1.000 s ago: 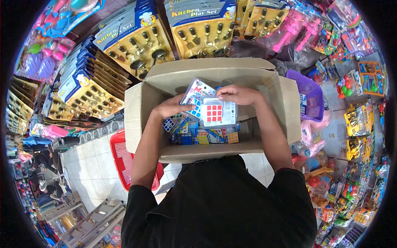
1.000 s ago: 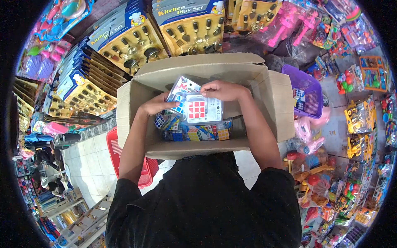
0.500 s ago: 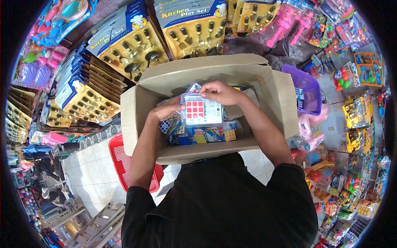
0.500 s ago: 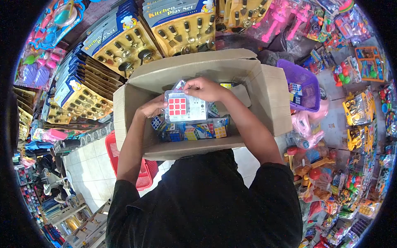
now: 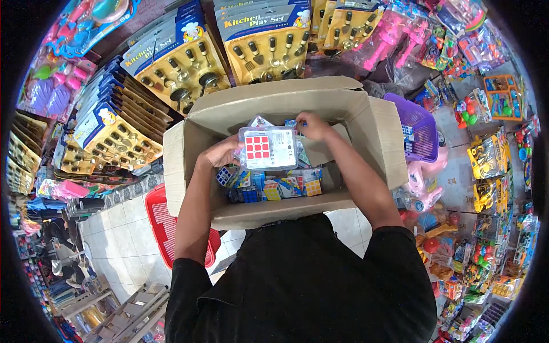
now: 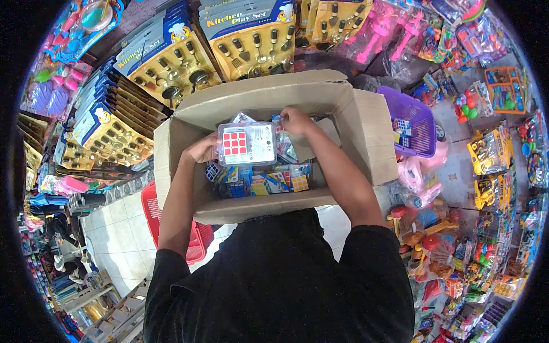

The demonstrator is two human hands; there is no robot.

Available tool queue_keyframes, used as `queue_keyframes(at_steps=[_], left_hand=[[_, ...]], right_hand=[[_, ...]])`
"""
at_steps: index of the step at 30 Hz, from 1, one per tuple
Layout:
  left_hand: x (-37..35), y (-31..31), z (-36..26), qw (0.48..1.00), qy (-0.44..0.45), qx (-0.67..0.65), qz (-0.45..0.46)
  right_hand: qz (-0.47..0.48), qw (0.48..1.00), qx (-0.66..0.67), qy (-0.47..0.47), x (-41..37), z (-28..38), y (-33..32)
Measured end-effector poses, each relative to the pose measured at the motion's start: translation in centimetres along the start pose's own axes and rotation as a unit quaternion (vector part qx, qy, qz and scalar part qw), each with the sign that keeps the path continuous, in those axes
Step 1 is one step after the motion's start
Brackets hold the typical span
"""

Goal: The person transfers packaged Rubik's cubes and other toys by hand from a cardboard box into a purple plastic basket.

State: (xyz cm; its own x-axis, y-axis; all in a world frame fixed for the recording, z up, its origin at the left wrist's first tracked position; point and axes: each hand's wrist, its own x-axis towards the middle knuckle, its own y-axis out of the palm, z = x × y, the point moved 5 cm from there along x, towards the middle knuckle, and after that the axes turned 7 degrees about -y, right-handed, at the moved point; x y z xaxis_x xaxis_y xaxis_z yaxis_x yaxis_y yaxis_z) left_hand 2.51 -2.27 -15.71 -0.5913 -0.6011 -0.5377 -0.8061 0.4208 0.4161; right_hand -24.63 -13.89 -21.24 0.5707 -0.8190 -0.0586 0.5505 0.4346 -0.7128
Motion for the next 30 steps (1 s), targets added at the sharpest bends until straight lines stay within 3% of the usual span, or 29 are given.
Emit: queue_keyframes(at_steps=[4,5,8,12,13,16,20,21,25,27,30], left_hand=[[0.0,-0.1,-0.4,1.000,-0.007,0.018,-0.007],[0.0,0.1,-0.6,1.000,0.005,0.017,0.009],[-0.4,0.2,-1.0,1.000,0.005,0.003,0.002],[-0.7,0.5,-1.7,1.000,0.012,0.008,-0.017],[-1.0,1.0,-2.2,1.000,0.026,0.000,-0.017],[-1.7,1.0,-2.8,1.000,0.029,-0.004,-0.001],[-3.2,0.8,-3.3,0.997,0.066,-0.013,-0.032],[-3.3,-0.1,-3.1,0.998,0.061,0.009,-0.005],[-6.1,0.6,-3.5,0.990,0.116,-0.041,-0.071],[-7.1,2.1,-3.2,0.989,0.123,-0.057,-0.062],[-7.5,5.3,-2.6,0.985,0.133,-0.077,-0.083]], right_hand=[[0.029,0.985,-0.135,0.107,-2.5,1.7,1.9],[-0.017,0.985,-0.167,0.046,-2.1,-0.6,3.7],[0.038,0.973,-0.184,0.137,-2.5,1.5,2.9],[-0.001,0.966,-0.211,0.146,-1.4,0.4,3.5],[0.039,0.962,-0.219,0.159,-1.2,0.8,3.1],[0.037,0.972,-0.192,0.131,-2.3,5.2,-0.1],[0.007,0.985,-0.168,0.030,-2.0,5.5,-2.8],[0.034,0.989,-0.143,0.015,-2.2,6.2,-4.4],[-0.006,0.987,0.157,0.046,-6.5,8.2,-11.8],[-0.047,0.944,0.315,0.085,-9.3,9.0,-14.5],[-0.117,0.847,0.518,0.034,-13.2,10.9,-16.0]])
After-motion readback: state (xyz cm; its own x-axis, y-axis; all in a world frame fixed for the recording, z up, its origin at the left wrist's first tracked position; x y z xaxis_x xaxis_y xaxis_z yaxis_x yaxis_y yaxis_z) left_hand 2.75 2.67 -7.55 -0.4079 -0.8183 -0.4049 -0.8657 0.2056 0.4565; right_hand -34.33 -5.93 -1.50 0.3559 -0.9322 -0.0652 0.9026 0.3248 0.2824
